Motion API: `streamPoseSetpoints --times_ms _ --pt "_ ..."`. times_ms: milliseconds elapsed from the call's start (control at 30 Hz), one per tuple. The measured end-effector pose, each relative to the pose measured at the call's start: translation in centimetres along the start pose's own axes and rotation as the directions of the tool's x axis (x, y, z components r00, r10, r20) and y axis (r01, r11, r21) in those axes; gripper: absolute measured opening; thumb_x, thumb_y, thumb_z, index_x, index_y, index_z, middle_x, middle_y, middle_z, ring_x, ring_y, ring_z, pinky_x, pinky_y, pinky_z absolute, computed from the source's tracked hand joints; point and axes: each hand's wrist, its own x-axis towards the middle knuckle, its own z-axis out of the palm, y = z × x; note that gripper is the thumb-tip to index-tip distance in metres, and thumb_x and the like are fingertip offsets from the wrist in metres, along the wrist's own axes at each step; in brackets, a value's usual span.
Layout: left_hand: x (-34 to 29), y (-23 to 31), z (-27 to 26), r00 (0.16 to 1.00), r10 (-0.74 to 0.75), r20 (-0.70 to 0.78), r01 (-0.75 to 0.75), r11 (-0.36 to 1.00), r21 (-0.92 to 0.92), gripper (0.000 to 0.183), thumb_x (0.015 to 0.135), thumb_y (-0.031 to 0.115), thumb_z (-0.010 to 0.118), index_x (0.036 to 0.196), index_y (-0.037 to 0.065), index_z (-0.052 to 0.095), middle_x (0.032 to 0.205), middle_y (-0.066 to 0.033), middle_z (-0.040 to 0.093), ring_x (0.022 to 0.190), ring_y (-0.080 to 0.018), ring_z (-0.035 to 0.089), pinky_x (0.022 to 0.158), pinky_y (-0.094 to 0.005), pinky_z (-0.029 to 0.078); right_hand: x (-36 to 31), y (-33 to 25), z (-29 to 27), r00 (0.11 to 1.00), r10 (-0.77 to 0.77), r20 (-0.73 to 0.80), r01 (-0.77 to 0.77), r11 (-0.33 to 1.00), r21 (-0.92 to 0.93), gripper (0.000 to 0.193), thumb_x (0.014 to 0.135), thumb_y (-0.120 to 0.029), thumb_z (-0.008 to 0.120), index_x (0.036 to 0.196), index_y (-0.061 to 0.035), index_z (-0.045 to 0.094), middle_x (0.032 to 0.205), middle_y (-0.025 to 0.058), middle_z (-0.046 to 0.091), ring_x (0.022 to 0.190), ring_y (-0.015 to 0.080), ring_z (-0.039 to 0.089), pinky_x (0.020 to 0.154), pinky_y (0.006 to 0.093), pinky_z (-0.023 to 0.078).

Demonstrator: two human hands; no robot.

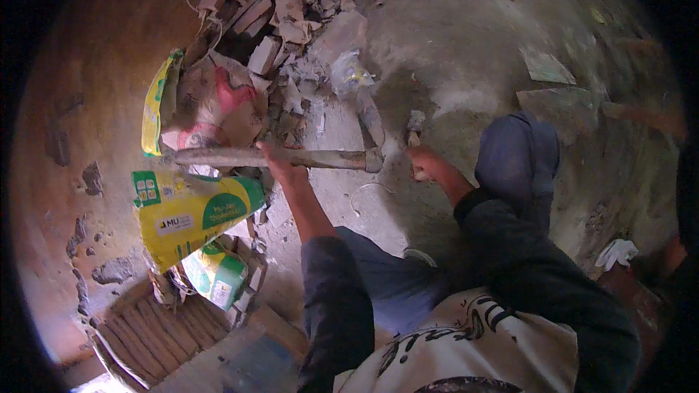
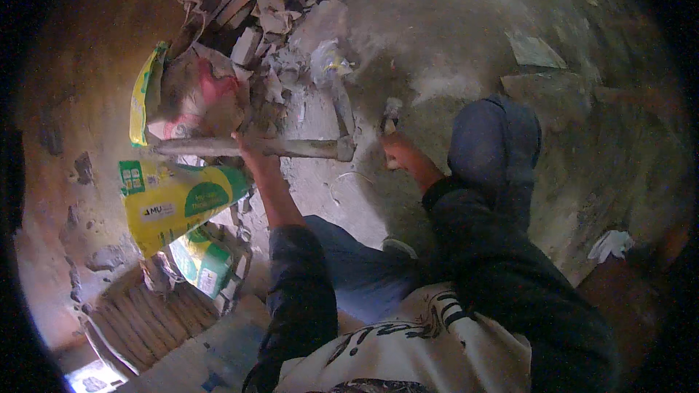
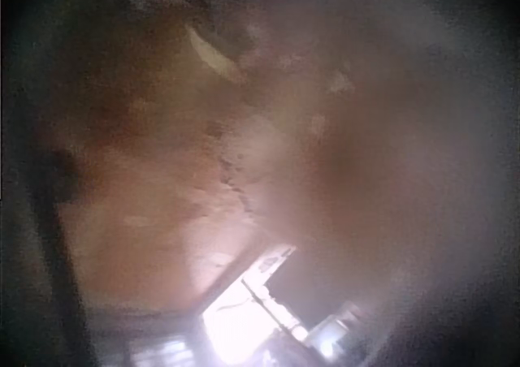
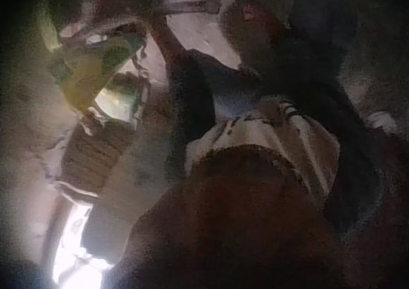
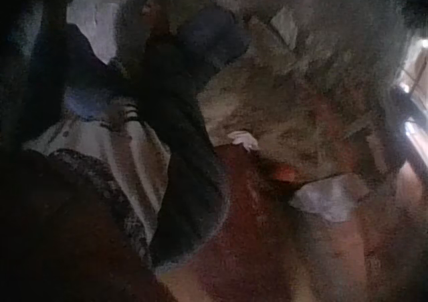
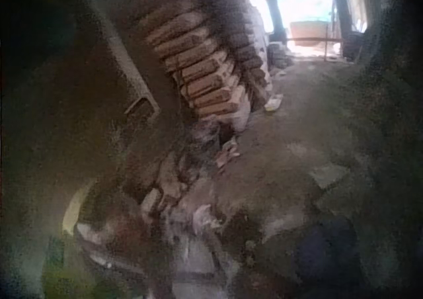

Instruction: The person uses a pickaxe and a hammer to break up a concrete floor in a construction site. They repeatedly strike the floor with the pickaxe, then use the hammer to break larger chunks into smaller pieces.

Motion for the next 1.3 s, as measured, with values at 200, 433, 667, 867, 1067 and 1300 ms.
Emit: streamPoseSetpoints --times_ms 200,433,667,867,1067,1300 --pt "-1.3 -0.2 1.9 0.984 0.066 -0.166 -0.050 0.994 0.097 0.059 0.082 0.053 0.081 0.108 0.005 0.060 0.084 -0.0066 0.057 0.070 -0.0218 0.058 0.060 -0.0385 0.049 0.6 0.4 0.7 0.867 -0.395 -0.302 0.463 0.863 0.201 0.037 0.094 -0.040 0.068 0.109 -0.0071 0.057 0.074 0.0123 0.056 0.061 0.0303 0.061 0.048 0.0473 0.050" --pt "-2.0 -0.3 3.8 0.947 -0.002 -0.322 0.092 0.960 0.263 0.051 0.080 0.047 0.085 0.093 0.002 0.064 0.073 -0.0073 0.056 0.059 -0.0206 0.056 0.053 -0.0370 0.048 1.3 -3.0 -1.5 0.558 0.690 0.460 -0.677 0.057 0.734 0.041 0.096 -0.038 0.065 0.118 -0.0067 0.051 0.081 0.0150 0.057 0.058 0.0301 0.060 0.049 0.0464 0.052" --pt "0.6 -0.9 -0.5 0.942 -0.255 -0.220 0.295 0.940 0.173 0.083 0.078 0.071 0.073 0.120 0.001 0.058 0.094 -0.0115 0.060 0.075 -0.0266 0.061 0.063 -0.0437 0.051 1.6 -5.4 -4.6 0.453 0.730 0.512 -0.721 -0.038 0.692 0.031 0.099 -0.034 0.057 0.113 -0.0067 0.053 0.084 0.0141 0.059 0.063 0.0297 0.062 0.048 0.0466 0.049" --pt "1.7 -2.5 -3.9 0.964 -0.239 -0.116 0.245 0.969 0.036 0.084 0.090 0.071 0.056 0.138 0.003 0.050 0.117 -0.0147 0.064 0.098 -0.0287 0.061 0.090 -0.0447 0.051 1.0 -4.0 -4.2 0.557 0.688 0.465 -0.706 0.097 0.702 0.033 0.088 -0.025 0.066 0.106 0.0022 0.059 0.086 0.0213 0.065 0.068 0.0333 0.064 0.061 0.0492 0.054" --pt "2.8 -7.8 -8.5 0.903 -0.133 -0.409 0.236 0.948 0.213 0.076 0.097 0.055 0.054 0.147 0.000 0.040 0.124 -0.0184 0.064 0.110 -0.0277 0.061 0.099 -0.0396 0.049 -1.0 -1.6 -3.2 0.987 -0.120 -0.105 0.152 0.908 0.390 0.036 0.088 -0.029 0.067 0.111 -0.0040 0.055 0.088 0.0201 0.062 0.071 0.0385 0.062 0.063 0.0481 0.052" --pt "6.0 -11.9 -10.3 0.890 -0.238 -0.389 0.376 0.866 0.330 0.068 0.096 0.037 0.064 0.143 -0.004 0.038 0.127 -0.0199 0.061 0.113 -0.0316 0.062 0.092 -0.0435 0.052 -1.0 -5.5 -5.4 0.998 0.040 -0.047 -0.041 0.999 -0.010 0.047 0.077 -0.029 0.074 0.110 -0.0018 0.056 0.092 0.0256 0.064 0.083 0.0446 0.064 0.073 0.0489 0.053"
